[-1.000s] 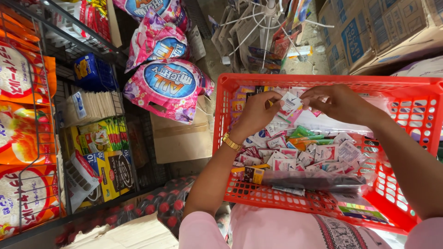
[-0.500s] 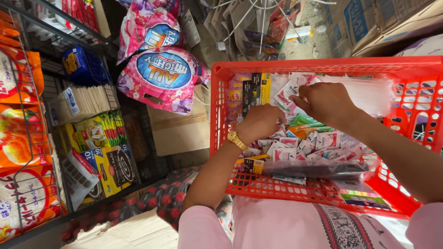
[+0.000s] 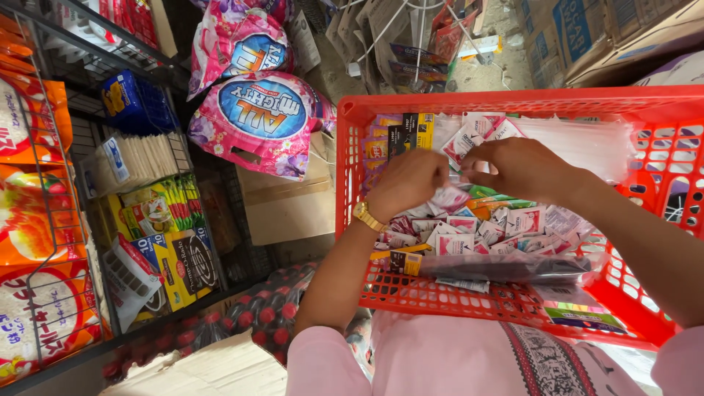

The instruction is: The person stocks a rotating display rack with shampoo and conditioner sachets.

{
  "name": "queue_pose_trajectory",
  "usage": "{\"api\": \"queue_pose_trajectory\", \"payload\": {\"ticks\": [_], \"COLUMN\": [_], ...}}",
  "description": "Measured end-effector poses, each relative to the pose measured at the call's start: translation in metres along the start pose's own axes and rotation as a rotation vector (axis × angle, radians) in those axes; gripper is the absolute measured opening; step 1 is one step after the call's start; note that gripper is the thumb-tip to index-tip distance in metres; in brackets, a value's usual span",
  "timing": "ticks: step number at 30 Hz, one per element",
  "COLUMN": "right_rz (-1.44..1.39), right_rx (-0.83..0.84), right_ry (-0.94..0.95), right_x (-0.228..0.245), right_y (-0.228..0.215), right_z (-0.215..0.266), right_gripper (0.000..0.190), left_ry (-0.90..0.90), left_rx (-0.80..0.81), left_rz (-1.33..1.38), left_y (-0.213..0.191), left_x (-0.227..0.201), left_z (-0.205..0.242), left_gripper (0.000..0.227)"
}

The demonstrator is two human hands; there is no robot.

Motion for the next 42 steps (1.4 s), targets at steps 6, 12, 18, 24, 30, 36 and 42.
{"api": "queue_pose_trajectory", "payload": {"ticks": [6, 12, 18, 24, 30, 36, 42], "right_rz": [-0.164, -0.431, -0.463, -0.542, -0.742, -1.531, -1.437], "right_rx": [-0.081, -0.209, -0.200, -0.199, -0.166, 0.094, 0.146], "right_ry": [-0.032, 0.171, 0.353, 0.383, 0.370, 0.368, 0.094], "right_x": [-0.014, -0.041, -0.055, -0.059, -0.073, -0.009, -0.044], "right_y": [0.013, 0.007, -0.001, -0.001, 0.013, -0.005, 0.037], "right_z": [-0.008, -0.013, -0.012, -0.013, -0.015, -0.014, -0.030], "right_gripper": [0.051, 0.040, 0.040, 0.042, 0.052, 0.055, 0.027], "left_ry": [-0.068, -0.030, -0.036, -0.011, -0.085, 0.099, 0.142], "left_rx": [-0.224, -0.382, -0.365, -0.381, -0.389, -0.450, -0.518], "left_rz": [0.382, 0.425, 0.506, 0.500, 0.655, 0.660, 0.620], "left_y": [-0.045, -0.046, -0.040, -0.045, -0.047, -0.060, -0.063], "left_x": [-0.015, 0.007, 0.018, 0.013, 0.008, -0.010, -0.018], "left_z": [-0.011, -0.014, -0.016, -0.017, -0.015, -0.016, -0.021], "left_gripper": [0.015, 0.020, 0.018, 0.018, 0.026, 0.020, 0.020]}}
Point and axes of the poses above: each hand's wrist, its own z-axis away from the middle knuckle, its own y-axis out of the palm, x = y × z, the point moved 9 cm from there along -z, towards the middle knuckle, and after that the axes turned 14 degrees about -x, right-handed, at the moved point
